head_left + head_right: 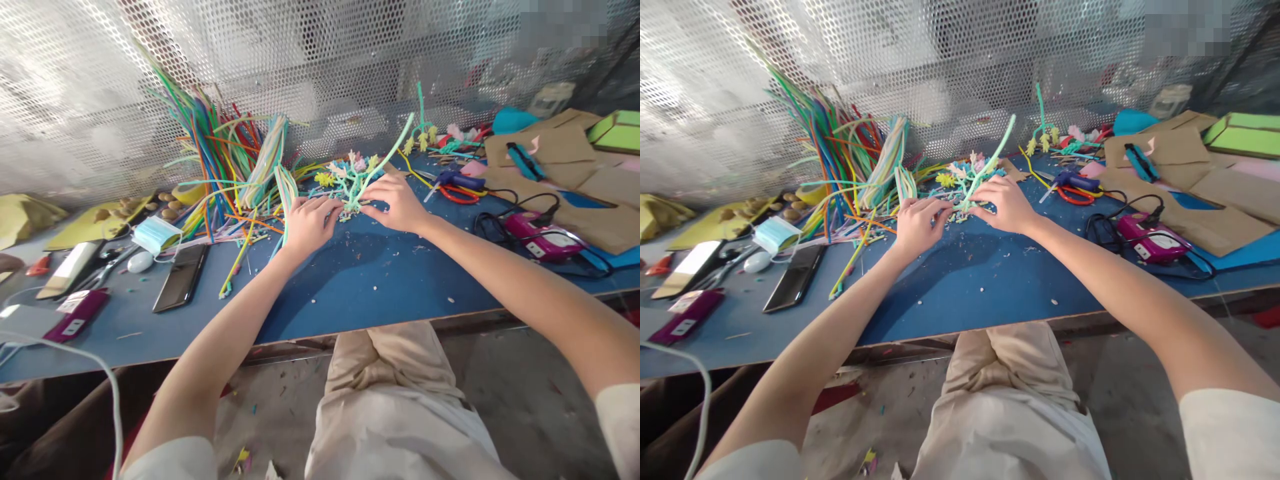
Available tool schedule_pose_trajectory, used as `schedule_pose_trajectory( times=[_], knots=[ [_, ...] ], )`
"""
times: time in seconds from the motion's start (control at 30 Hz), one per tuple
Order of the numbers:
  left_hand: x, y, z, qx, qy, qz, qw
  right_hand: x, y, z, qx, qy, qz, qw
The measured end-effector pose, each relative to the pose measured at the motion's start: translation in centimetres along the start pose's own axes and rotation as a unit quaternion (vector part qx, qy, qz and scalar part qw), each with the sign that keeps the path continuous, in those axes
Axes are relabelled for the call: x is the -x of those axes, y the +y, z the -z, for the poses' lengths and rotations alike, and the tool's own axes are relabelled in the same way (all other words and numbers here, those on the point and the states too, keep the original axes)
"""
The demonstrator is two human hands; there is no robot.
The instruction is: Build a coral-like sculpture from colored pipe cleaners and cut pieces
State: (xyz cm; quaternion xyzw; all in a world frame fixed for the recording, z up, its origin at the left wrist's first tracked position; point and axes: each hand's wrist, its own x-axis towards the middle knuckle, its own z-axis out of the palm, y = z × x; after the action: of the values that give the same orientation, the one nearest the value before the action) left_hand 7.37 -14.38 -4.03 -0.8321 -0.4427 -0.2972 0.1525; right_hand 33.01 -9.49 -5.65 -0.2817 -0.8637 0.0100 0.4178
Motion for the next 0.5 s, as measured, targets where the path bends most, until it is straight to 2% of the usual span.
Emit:
schedule_pose_trajectory(
  times=[0.1,0.3,0.4,0.5],
  knots=[
    [-0.1,-0.3,0.1,-0.024,-0.005,-0.031,0.999,0.1,-0.1,-0.2,-0.056,-0.025,-0.015,0.998],
    [-0.3,-0.5,0.4,-0.048,-0.006,-0.072,0.996,0.1,-1.2,-0.4,-0.220,-0.022,-0.122,0.968],
    [-0.4,-0.5,0.6,-0.048,-0.016,-0.084,0.995,0.0,-1.7,-0.5,-0.233,-0.012,-0.147,0.961],
    [-0.4,-0.5,0.6,-0.053,-0.015,-0.093,0.994,0.1,-1.6,-0.6,-0.216,-0.003,-0.135,0.967]
  ],
)
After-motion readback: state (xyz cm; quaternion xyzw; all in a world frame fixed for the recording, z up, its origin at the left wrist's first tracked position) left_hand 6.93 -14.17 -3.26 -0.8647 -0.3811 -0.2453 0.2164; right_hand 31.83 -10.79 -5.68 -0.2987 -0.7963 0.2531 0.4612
